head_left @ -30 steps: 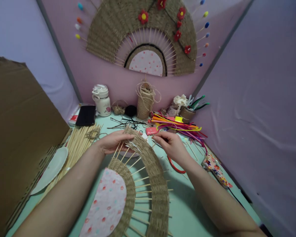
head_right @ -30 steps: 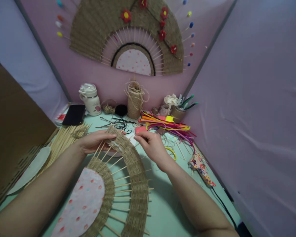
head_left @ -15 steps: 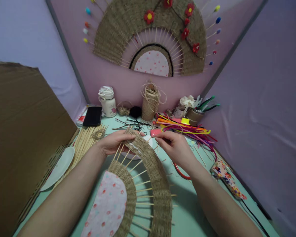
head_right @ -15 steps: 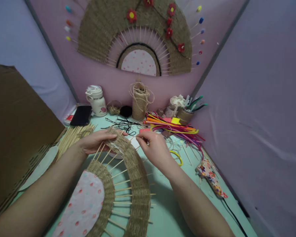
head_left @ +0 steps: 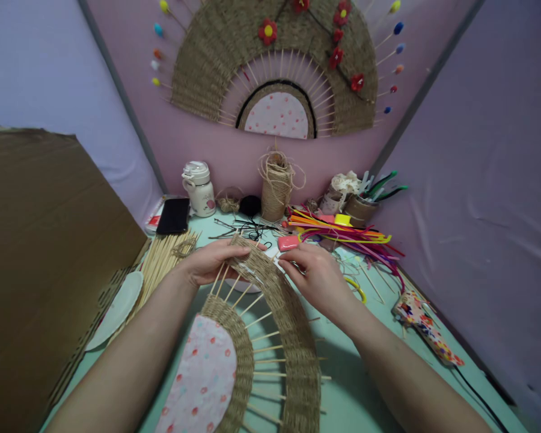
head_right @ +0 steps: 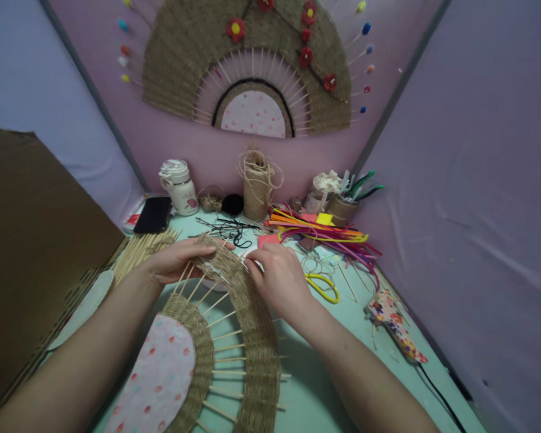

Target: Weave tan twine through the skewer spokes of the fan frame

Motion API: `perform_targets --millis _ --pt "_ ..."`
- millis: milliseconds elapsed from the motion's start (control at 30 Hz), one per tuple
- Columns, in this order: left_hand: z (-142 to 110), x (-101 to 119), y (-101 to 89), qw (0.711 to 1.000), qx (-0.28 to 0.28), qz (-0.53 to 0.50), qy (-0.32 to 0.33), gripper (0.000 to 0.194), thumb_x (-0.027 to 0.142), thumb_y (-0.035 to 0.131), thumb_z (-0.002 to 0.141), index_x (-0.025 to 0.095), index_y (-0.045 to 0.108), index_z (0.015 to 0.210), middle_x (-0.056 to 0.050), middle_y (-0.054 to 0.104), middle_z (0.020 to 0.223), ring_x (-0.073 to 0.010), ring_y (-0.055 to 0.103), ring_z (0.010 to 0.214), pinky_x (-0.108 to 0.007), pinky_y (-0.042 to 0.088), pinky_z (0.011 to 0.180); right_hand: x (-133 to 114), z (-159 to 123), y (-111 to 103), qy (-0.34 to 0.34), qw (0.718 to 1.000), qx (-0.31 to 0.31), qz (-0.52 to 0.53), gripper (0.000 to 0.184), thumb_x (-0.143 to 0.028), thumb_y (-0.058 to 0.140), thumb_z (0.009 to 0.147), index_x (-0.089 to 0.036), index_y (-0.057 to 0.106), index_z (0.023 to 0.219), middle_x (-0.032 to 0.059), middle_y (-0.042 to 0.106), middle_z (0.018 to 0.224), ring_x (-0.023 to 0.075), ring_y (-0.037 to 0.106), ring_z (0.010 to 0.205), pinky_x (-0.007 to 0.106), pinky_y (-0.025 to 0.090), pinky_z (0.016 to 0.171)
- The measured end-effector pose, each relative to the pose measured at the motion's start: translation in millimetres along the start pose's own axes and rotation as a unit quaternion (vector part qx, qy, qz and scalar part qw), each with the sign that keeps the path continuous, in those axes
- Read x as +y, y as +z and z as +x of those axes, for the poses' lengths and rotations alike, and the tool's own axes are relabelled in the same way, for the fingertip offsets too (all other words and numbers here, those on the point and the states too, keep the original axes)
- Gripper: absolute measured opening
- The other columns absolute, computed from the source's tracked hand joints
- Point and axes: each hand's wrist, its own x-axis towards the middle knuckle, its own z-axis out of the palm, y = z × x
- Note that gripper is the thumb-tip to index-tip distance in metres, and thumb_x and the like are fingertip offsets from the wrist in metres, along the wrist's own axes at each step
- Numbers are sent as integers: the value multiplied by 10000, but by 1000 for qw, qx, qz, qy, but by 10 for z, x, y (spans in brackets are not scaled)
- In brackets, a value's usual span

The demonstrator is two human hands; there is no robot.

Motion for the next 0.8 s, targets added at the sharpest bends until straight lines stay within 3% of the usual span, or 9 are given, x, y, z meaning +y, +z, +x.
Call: perform_targets --millis 267,433,800 --pt "-17 24 49 1000 13 2 5 287 248 652 762 175 660 1039 -80 686 975 -192 641 849 -310 531 712 -22 -11 22 -7 1000 -21 -13 194 -280 510 875 -221 687 819 50 620 845 176 540 831 296 316 703" --pt "-23 37 78 1000 24 8 8 300 251 664 748 167 657 1035 -84 688 968 -198 642 843 -321 529 710 -22 -3 33 5 1000 -25 -7 203 -295 499 879 -235 681 811 45 622 869 187 539 874 312 278 726" --pt "-14 28 102 999 35 7 11 275 252 679 733 173 667 996 -66 689 912 -172 637 789 -288 523 678 -15 56 54 64 989 -21 133 107 -214 529 778 -198 633 759 -8 613 698 120 520 667 254 310 649"
